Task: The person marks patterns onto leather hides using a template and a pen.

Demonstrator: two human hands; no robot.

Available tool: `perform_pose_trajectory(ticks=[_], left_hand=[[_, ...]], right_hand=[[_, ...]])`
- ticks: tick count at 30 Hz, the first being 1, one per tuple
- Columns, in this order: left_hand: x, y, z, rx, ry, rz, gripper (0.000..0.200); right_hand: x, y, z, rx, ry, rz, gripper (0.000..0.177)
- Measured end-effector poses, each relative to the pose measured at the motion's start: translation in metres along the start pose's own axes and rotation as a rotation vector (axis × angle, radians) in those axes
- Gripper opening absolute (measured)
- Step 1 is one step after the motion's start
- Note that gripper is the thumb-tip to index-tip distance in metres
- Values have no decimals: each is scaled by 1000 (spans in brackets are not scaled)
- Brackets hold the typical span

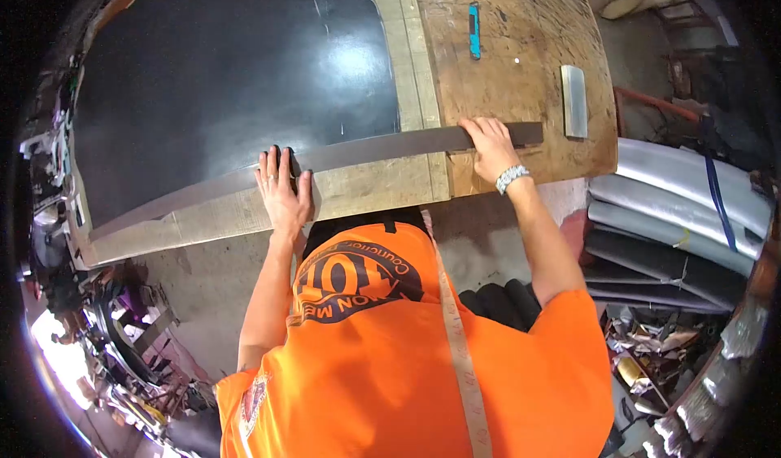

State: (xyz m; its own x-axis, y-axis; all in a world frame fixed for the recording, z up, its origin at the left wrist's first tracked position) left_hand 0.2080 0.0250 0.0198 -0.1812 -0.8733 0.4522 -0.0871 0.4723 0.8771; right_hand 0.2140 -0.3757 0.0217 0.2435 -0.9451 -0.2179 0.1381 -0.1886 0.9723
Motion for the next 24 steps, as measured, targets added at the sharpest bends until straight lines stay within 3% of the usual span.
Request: perform_pose_trajectory(ticks=[4, 5, 7, 8, 12, 14, 15, 17, 19, 22, 24], left_hand=[[1, 2, 2, 27, 33, 6, 61], [10, 13, -3, 101, -34, 48, 54], [24, 24, -20, 26, 66, 110, 41], [26, 27, -21, 50, 48, 80, 39], [47, 17, -23, 75, -69, 118, 43], [62, 4, -22, 25, -110, 86, 46], [70, -1, -21, 21, -125, 97, 45], [89, -11, -26, -22, -161, 144, 43], [101, -19, -37, -35, -187, 184, 40], [97, -15, -36, -42, -168, 186, 37], [99, -15, -37, -59, -142, 179, 35]], right_hand=[[0, 0, 4, 10, -28, -16, 71], [0, 4, 4, -28, -35, -32, 70], [8, -6, 2, -132, -2, -56, 69], [12, -9, -4, -185, -89, -126, 61], [-4, 2, -37, 146, -40, -339, 42], [-28, -3, -60, 90, -104, -552, 38], [-47, 8, -68, 215, 22, -461, 35], [-57, -7, -79, 116, -88, -617, 36], [-53, -23, -96, 179, -61, -552, 43], [-51, -22, -127, 28, -261, -601, 52], [-40, -29, -151, 64, -317, -700, 56]])
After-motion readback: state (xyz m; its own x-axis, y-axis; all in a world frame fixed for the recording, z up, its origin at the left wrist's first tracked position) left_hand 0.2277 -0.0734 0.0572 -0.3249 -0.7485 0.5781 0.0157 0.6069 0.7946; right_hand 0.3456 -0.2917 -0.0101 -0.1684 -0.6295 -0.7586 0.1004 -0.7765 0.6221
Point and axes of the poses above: each hand's wrist, its own z-axis away from the middle knuckle, its own y-axis out of the back of the hand, x = y × z, the point moved 10 cm from there along -z, towards the middle knuckle, and after that the axes turned 8 degrees about z, right-handed, at the moved point
